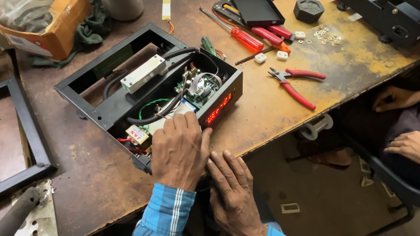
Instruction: The person uses a screwdriver to tighten screws on a black electronic device, then uses pliers to adjust internal wires and components. The person tests the device, and the digital display lights up showing 'UEF-21'.
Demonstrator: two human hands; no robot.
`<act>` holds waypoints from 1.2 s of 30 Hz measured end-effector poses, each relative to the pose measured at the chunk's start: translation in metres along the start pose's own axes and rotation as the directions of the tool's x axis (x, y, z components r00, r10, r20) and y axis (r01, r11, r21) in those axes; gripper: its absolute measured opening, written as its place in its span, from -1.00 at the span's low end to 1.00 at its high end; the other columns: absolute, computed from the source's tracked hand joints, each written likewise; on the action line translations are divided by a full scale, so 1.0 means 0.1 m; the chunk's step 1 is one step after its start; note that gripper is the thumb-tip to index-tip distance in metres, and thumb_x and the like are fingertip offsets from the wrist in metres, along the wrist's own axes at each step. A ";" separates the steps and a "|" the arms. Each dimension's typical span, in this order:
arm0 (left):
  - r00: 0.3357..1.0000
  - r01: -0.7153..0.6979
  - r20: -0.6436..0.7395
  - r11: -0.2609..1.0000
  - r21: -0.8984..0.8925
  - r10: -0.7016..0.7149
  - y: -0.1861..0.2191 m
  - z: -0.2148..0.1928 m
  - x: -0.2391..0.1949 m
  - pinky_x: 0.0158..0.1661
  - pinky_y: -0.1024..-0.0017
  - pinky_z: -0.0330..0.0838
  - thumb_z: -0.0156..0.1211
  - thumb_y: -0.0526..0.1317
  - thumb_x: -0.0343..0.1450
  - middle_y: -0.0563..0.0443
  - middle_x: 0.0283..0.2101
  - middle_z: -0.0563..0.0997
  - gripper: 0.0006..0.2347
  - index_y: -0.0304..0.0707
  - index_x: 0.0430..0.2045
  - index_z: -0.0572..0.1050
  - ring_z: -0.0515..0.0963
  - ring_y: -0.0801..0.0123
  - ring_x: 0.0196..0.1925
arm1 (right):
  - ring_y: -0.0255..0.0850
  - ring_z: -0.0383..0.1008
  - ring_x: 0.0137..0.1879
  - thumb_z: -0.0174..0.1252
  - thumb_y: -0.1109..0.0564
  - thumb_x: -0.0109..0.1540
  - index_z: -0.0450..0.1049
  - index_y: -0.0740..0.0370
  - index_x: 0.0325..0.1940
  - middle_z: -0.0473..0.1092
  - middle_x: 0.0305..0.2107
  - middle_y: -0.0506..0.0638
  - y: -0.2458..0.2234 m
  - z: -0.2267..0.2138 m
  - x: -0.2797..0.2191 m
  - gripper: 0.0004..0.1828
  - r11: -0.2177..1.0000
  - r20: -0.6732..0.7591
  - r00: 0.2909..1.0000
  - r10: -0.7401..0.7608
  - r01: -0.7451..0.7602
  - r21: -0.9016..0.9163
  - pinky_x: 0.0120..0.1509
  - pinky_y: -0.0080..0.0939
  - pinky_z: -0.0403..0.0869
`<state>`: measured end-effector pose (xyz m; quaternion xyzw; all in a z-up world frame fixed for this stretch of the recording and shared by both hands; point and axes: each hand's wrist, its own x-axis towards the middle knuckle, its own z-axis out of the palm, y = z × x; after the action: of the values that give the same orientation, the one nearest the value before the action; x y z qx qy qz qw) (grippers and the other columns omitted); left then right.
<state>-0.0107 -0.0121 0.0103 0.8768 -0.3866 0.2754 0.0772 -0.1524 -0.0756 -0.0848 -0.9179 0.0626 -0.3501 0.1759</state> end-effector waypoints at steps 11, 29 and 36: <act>1.000 0.006 0.019 1.000 -0.007 -0.006 -0.01 -0.01 0.00 -0.42 0.36 0.37 0.24 0.17 0.36 0.04 -0.45 0.45 -0.60 -0.22 -0.44 0.46 0.51 0.32 -0.38 | 0.05 0.06 0.59 0.10 0.27 0.20 0.31 0.32 0.42 0.22 0.41 0.14 0.02 -0.01 0.00 -0.35 1.000 0.015 1.000 -0.007 0.007 -0.002 0.63 0.10 0.00; 0.868 0.214 0.478 0.765 -0.607 0.136 -0.28 0.25 0.44 -0.12 0.01 0.47 0.45 -0.11 0.17 -0.35 -0.26 0.60 -0.63 -0.35 -0.29 0.50 0.60 -0.23 -0.13 | 0.08 0.04 0.59 0.10 0.28 0.19 0.26 0.32 0.44 0.18 0.43 0.14 0.00 -0.06 0.02 -0.31 1.000 0.044 0.999 -0.005 0.004 0.013 0.62 0.13 -0.01; 0.899 0.174 0.405 0.715 -0.677 0.165 -0.36 0.11 0.30 -0.14 -0.01 0.44 0.32 -0.24 0.24 -0.38 -0.33 0.59 -0.75 -0.36 -0.31 0.46 0.57 -0.27 -0.13 | 0.04 0.10 0.57 0.12 0.28 0.19 0.35 0.27 0.39 0.26 0.39 0.10 0.00 -0.16 0.08 -0.37 0.999 0.042 0.999 0.000 -0.002 0.047 0.61 0.09 0.00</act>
<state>0.0363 -0.0104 0.0197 0.8212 -0.4664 -0.0958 0.3145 -0.1566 -0.0817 -0.0687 -0.9207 0.0513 -0.3319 0.1990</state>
